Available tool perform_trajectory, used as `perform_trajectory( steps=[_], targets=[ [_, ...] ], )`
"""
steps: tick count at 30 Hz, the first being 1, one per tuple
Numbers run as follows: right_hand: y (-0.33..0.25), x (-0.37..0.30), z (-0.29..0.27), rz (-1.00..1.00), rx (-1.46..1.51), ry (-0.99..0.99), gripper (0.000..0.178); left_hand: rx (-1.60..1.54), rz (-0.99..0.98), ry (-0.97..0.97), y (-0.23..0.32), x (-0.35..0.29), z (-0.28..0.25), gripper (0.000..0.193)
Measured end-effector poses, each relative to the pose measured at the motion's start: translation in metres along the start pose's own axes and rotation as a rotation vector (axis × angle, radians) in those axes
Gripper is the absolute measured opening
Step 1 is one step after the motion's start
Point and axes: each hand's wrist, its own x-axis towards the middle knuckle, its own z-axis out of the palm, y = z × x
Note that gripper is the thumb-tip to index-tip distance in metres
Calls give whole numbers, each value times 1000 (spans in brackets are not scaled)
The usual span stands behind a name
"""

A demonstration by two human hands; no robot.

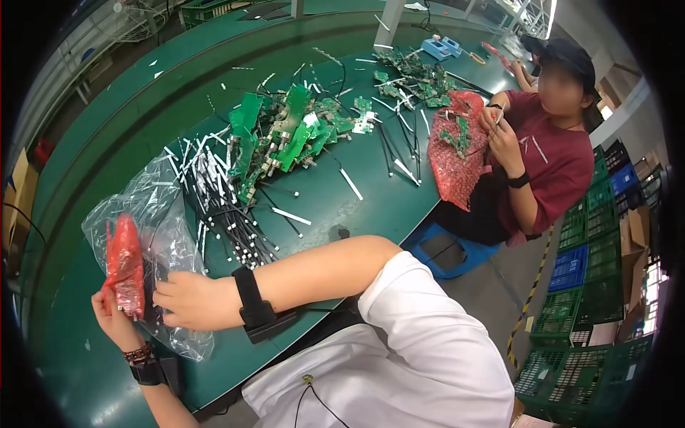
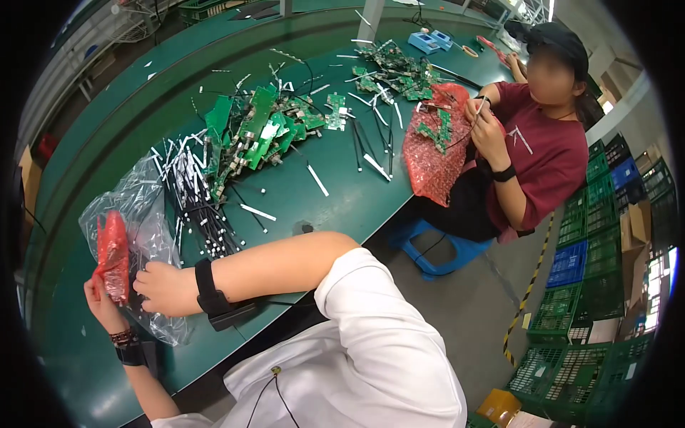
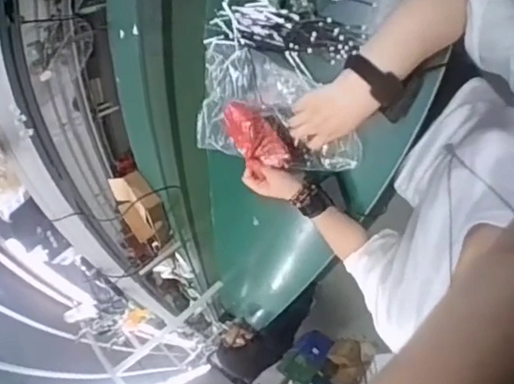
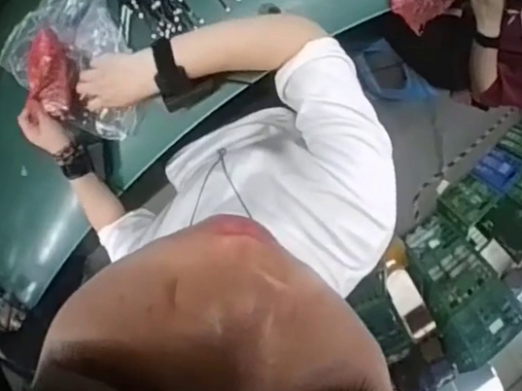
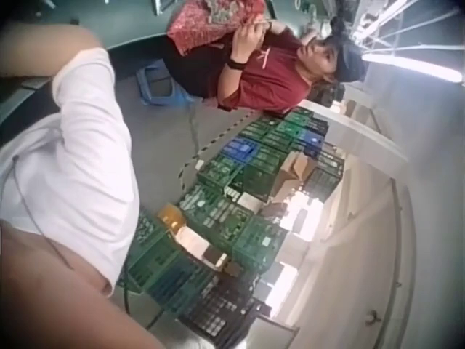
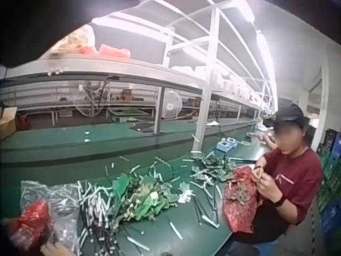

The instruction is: The person removes circuit boards from bubble wrap and plastic bags, then attaches a wire to each board by hand. After connecting the wire, the person places the assembled circuit boards into a pile on the table.

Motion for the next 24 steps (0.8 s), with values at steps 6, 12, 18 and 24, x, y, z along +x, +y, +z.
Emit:
perform_trajectory(
  steps=[6,12,18,24],
  targets=[
    [6,1,0,73,37,51,46,-237,-89,49,27,-13,12,13],
    [6,13,-8,392,575,-120,60,-256,31,145,43,-24,14,13],
    [8,29,-5,856,1745,176,65,-273,220,-67,56,-37,24,18],
    [16,26,-10,800,1760,380,65,-213,154,-256,63,-46,26,37]
  ],
)
